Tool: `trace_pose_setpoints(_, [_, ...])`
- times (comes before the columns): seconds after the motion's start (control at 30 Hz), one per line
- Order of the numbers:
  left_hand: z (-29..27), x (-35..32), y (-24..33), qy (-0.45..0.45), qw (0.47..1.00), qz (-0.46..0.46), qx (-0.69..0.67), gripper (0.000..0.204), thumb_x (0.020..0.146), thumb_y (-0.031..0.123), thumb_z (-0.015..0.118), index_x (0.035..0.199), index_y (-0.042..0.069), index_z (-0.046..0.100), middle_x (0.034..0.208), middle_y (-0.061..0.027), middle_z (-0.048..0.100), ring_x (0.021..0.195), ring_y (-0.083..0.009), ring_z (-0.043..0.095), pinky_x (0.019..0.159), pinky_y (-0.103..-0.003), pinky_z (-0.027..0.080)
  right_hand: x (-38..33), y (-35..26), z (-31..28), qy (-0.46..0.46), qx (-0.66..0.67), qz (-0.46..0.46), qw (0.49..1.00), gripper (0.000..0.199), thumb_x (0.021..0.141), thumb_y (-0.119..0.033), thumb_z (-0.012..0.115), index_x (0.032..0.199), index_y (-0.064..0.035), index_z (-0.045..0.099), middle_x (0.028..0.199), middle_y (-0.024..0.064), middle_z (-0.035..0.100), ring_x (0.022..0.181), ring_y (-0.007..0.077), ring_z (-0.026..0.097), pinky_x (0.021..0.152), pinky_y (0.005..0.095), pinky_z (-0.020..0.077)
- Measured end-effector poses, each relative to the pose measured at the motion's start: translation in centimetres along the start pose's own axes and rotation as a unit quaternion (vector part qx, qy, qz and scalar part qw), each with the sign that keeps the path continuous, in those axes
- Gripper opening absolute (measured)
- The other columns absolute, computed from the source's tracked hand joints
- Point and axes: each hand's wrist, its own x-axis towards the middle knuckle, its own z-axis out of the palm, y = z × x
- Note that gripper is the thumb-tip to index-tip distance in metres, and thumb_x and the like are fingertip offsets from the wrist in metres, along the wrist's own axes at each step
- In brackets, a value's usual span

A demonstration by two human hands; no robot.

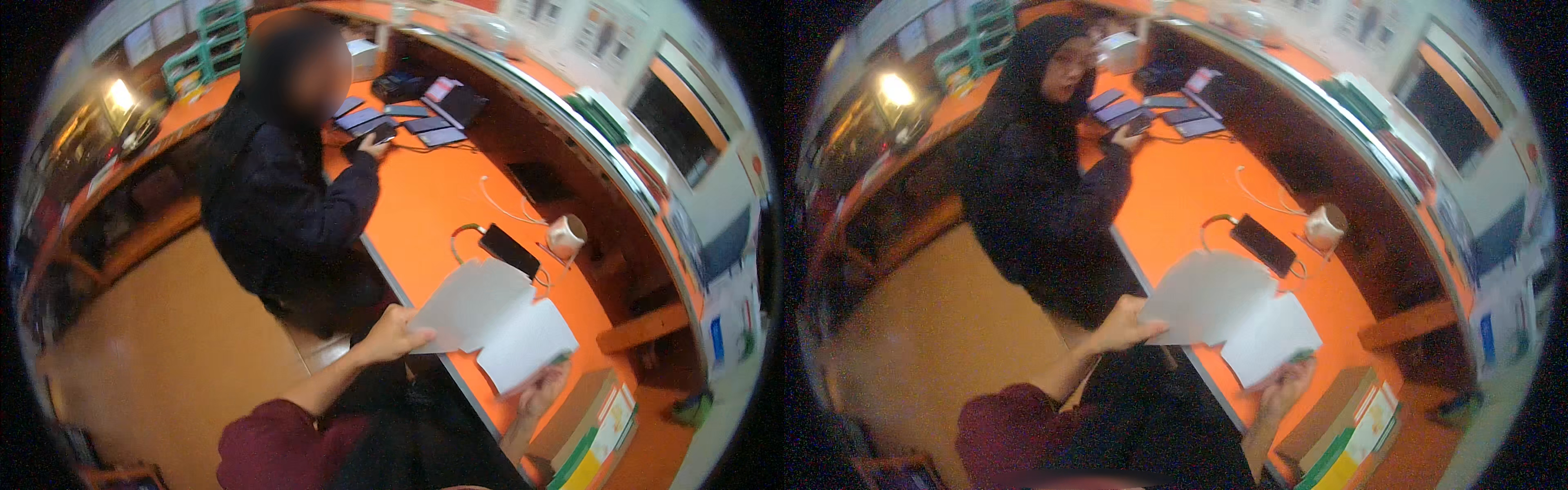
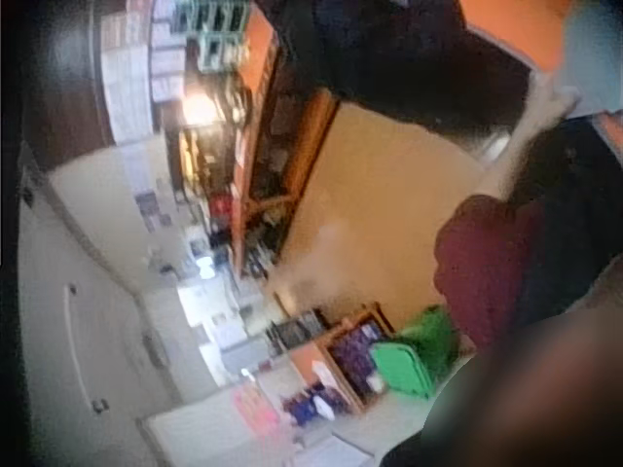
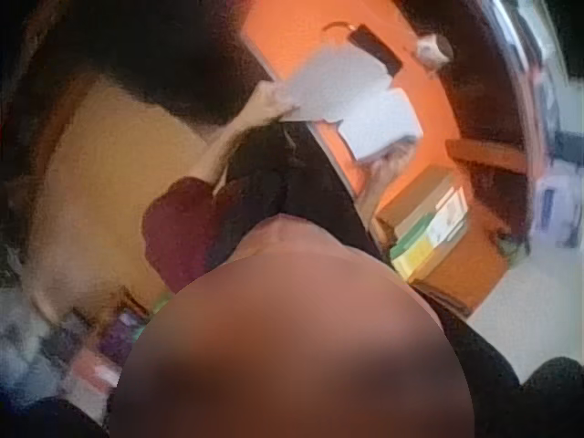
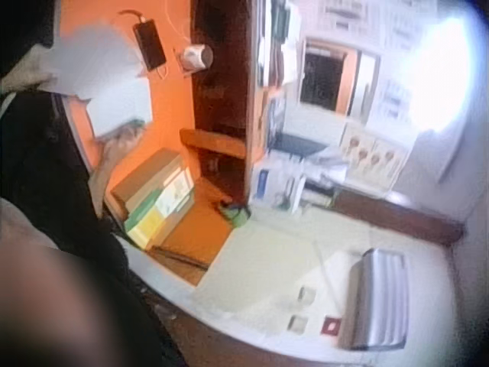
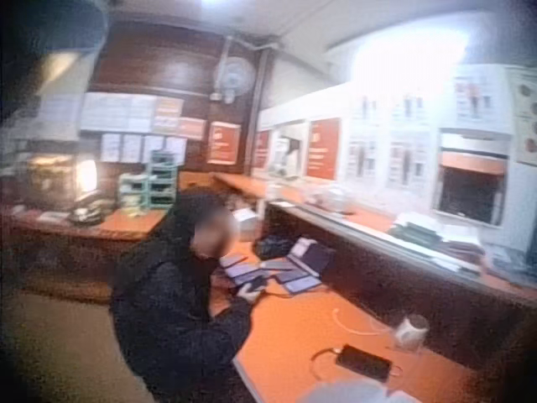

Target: The person folds flat paper sheets into small boxes, inserts them into a larger cardboard box, and then assembles a separate small box from a pre-printed sheet. The person handles multiple paper sheets and boxes throughout the clip.

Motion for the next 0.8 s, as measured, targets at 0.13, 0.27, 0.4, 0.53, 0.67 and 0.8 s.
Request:
trace_pose_setpoints(0.13, [1.5, -0.3, -0.6, 0.022, 0.998, -0.001, -0.064, 0.025, 0.078, 0.018, 0.062, 0.092, -0.003, 0.062, 0.072, -0.0128, 0.063, 0.064, -0.0185, 0.062, 0.060, -0.030, 0.047, 0.1, -0.9, -1.5, 0.099, 0.237, 0.110, 0.960, 0.041, 0.080, -0.010, 0.064, 0.114, -0.0010, 0.041, 0.103, 0.0092, 0.050, 0.092, 0.0172, 0.050, 0.081, 0.0308, 0.0435])
trace_pose_setpoints(0.27, [4.0, -1.6, -0.7, -0.013, 0.994, 0.064, -0.085, 0.023, 0.080, 0.018, 0.061, 0.092, -0.002, 0.062, 0.075, -0.0149, 0.063, 0.063, -0.0213, 0.062, 0.059, -0.031, 0.048, -0.8, -0.1, -3.0, 0.032, 0.090, 0.038, 0.995, 0.042, 0.081, -0.010, 0.063, 0.115, -0.0011, 0.041, 0.104, 0.0092, 0.050, 0.092, 0.0174, 0.050, 0.081, 0.0310, 0.0434])
trace_pose_setpoints(0.4, [6.2, -2.8, 0.1, -0.042, 0.981, 0.178, -0.060, 0.021, 0.082, 0.017, 0.061, 0.093, -0.001, 0.062, 0.074, -0.0147, 0.061, 0.062, -0.0239, 0.061, 0.055, -0.033, 0.047, -1.0, 1.1, -3.7, 0.023, 0.024, 0.005, 0.999, 0.042, 0.081, -0.010, 0.063, 0.116, -0.0012, 0.041, 0.104, 0.0092, 0.050, 0.093, 0.0176, 0.050, 0.081, 0.0312, 0.0433])
trace_pose_setpoints(0.53, [7.5, -3.6, 1.5, -0.088, 0.967, 0.234, -0.049, 0.021, 0.082, 0.013, 0.060, 0.096, -0.002, 0.062, 0.073, -0.0146, 0.061, 0.059, -0.0237, 0.060, 0.054, -0.031, 0.046, -1.3, 1.7, -4.0, 0.026, -0.002, -0.014, 1.000, 0.043, 0.081, -0.010, 0.063, 0.117, -0.0013, 0.042, 0.105, 0.0092, 0.050, 0.093, 0.0178, 0.050, 0.082, 0.0314, 0.0433])
trace_pose_setpoints(0.67, [5.3, -4.1, 1.0, -0.079, 0.987, 0.116, -0.082, 0.025, 0.079, 0.014, 0.065, 0.097, -0.003, 0.061, 0.072, -0.0102, 0.062, 0.059, -0.0146, 0.059, 0.056, -0.028, 0.047, -1.6, 2.4, -4.9, 0.020, -0.008, -0.016, 1.000, 0.043, 0.081, -0.011, 0.063, 0.117, -0.0013, 0.042, 0.106, 0.0091, 0.050, 0.094, 0.0179, 0.050, 0.082, 0.0316, 0.0432])
trace_pose_setpoints(0.8, [1.8, -4.6, -0.5, 0.024, 0.984, -0.054, -0.168, 0.029, 0.074, 0.017, 0.070, 0.094, -0.003, 0.062, 0.079, -0.0070, 0.064, 0.070, -0.0108, 0.058, 0.063, -0.027, 0.048, -1.4, 2.7, -6.1, 0.005, 0.005, -0.004, 1.000, 0.043, 0.081, -0.011, 0.063, 0.118, -0.0014, 0.042, 0.107, 0.0091, 0.049, 0.094, 0.0181, 0.050, 0.083, 0.0318, 0.0432])
